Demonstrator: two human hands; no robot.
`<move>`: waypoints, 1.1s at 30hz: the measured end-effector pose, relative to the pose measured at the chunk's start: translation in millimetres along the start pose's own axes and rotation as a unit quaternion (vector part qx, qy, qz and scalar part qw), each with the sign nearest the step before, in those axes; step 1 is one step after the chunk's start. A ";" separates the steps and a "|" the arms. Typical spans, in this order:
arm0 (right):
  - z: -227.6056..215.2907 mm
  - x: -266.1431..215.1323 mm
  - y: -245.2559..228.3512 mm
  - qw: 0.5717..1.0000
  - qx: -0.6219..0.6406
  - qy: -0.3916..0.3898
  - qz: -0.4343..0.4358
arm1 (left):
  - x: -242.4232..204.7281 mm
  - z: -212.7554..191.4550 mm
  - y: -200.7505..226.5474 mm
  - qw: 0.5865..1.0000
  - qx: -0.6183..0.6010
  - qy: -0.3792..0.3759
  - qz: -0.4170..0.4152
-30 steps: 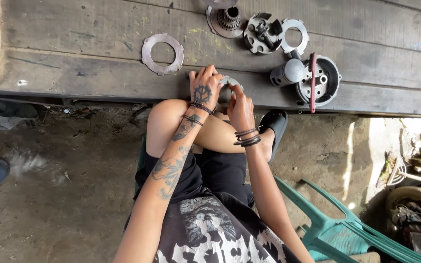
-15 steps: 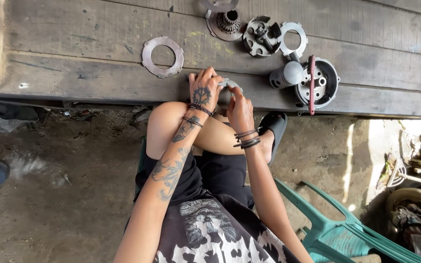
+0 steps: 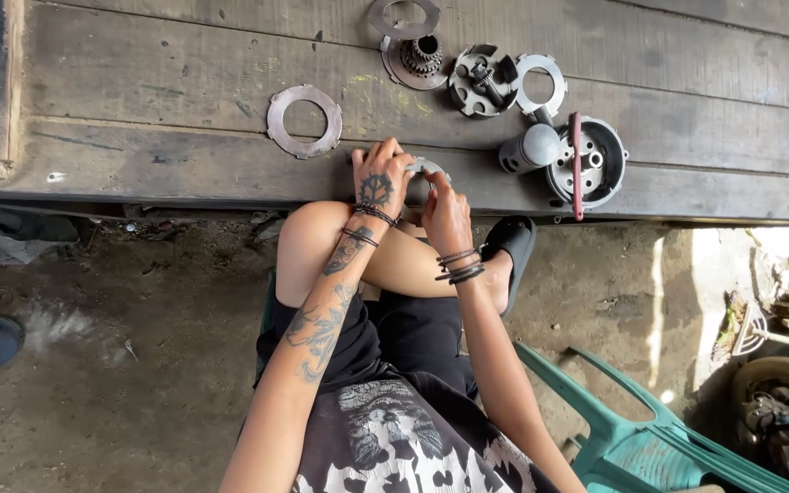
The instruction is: The person sits at a wooden workbench and uses a small metal tool to scrape and clean the edges of a circular metal ring. They handle the ring with both hands, rotating it to work on different sections while other mechanical components rest on the table.
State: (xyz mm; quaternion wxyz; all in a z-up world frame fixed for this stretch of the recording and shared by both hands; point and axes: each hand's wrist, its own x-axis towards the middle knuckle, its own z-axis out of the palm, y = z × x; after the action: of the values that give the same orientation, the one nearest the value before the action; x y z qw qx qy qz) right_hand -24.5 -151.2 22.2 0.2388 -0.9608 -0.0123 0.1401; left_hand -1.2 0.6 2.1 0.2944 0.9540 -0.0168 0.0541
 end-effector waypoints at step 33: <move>5.9 -12.0 -23.3 0.983 -0.177 -0.044 -0.013 | -0.6 2.4 -3.1 1.000 0.017 -0.012 0.000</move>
State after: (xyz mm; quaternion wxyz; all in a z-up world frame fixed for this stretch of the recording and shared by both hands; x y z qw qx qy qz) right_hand -36.6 -129.0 31.2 0.0663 -0.9806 -0.0596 0.1744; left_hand -1.4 1.7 -1.7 0.2778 0.9595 -0.0199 0.0429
